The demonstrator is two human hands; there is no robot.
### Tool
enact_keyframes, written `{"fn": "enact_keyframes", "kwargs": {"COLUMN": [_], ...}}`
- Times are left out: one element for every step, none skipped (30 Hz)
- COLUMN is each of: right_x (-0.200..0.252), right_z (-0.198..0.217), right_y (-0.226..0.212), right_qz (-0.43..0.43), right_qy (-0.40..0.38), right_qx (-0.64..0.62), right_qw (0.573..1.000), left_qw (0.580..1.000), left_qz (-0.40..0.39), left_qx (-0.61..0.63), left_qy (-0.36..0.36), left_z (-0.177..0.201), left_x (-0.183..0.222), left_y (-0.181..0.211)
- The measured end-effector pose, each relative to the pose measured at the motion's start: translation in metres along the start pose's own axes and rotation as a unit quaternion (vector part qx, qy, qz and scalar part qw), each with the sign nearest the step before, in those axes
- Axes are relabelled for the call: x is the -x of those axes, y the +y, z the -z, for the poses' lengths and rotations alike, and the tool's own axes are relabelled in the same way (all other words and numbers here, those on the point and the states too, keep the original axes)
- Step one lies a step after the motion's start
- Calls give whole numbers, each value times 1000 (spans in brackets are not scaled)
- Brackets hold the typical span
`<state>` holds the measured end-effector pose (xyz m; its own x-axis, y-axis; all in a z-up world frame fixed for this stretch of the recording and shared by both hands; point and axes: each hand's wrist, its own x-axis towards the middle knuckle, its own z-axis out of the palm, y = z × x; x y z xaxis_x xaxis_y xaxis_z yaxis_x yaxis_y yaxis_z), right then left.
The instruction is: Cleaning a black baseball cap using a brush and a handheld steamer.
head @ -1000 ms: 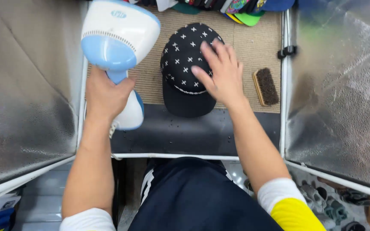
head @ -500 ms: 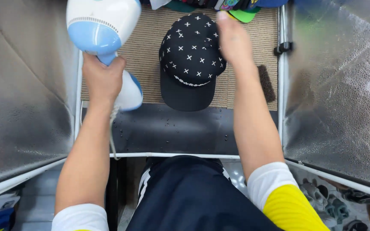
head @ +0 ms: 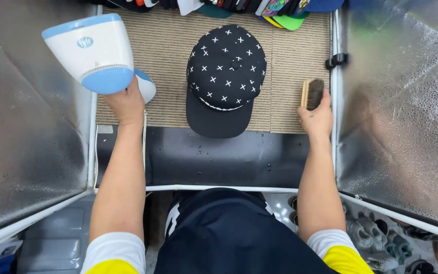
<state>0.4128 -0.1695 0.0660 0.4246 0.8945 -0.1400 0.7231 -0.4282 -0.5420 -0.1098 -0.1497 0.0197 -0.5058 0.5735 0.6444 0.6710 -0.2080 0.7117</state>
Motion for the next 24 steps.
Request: {"fn": "enact_keyframes", "kwargs": {"right_x": [4, 8, 16, 24, 30, 36, 36, 36, 34, 41, 49, 57, 54, 51, 43, 52, 55, 58, 61, 63, 68, 71, 67, 62], "right_z": [-2, -5, -9, -3, 6, 16, 12, 9, 5, 9, 13, 16, 19, 21, 22, 28, 37, 46, 43, 41, 36, 30, 25, 20], "right_y": [-8, -16, -23, -43, -61, -79, -84, -88, -96, -112, -127, -140, -145, -149, -159, -165, -173, -181, -188, -195, -201, -197, -200, -203], "right_qz": [2, 18, 29, 28, -3, -35, -33, 16, 68, 71, 106, 140, 132, 215, 301, 301, 358, 404, 399, 418, 434, 431, 522, 606], "right_qy": [0, -42, -84, -89, -134, -178, -177, -204, -231, -230, -247, -262, -268, -254, -229, -232, -151, -64, -65, -39, -18, -24, 25, 72], "right_qx": [0, -319, -603, -602, -655, -703, -703, -702, -701, -701, -663, -622, -619, -494, -358, -359, -229, -93, -91, -15, 61, 61, 57, 53], "right_qw": [1000, 947, 793, 793, 744, 687, 688, 682, 672, 671, 699, 725, 726, 803, 854, 853, 892, 908, 910, 908, 899, 900, 851, 790], "left_qw": [1000, 1000, 999, 999, 996, 991, 991, 993, 994, 994, 989, 976, 974, 917, 831, 832, 816, 799, 797, 809, 820, 817, 828, 839], "left_qz": [0, 14, 30, 33, 72, 112, 112, 105, 96, 94, 143, 189, 197, 342, 468, 469, 495, 519, 521, 506, 493, 497, 478, 459], "left_qx": [0, 4, 5, 1, -38, -76, -74, -57, -40, -38, 2, 41, 35, 131, 228, 226, 204, 181, 179, 166, 150, 147, 141, 136], "left_qy": [2, -8, -20, -19, -21, -24, -24, 3, 32, 35, -33, -102, -103, -154, -196, -193, -219, -245, -249, -250, -250, -252, -256, -259], "left_z": [5, 10, 20, 22, 19, 15, 18, 22, 26, 18, 9, 0, -5, -11, -23, -13, -13, -13, -17, -20, -20, -13, -15, -17], "left_x": [-7, -14, -18, -11, -4, 2, 21, 39, 54, 69, 85, 102, 100, 99, 89, 97, 98, 100, 102, 106, 112, 119, 116, 113], "left_y": [24, 48, 71, 62, 55, 48, 59, 70, 80, 99, 117, 135, 152, 169, 183, 181, 179, 177, 172, 167, 162, 164, 163, 163]}}
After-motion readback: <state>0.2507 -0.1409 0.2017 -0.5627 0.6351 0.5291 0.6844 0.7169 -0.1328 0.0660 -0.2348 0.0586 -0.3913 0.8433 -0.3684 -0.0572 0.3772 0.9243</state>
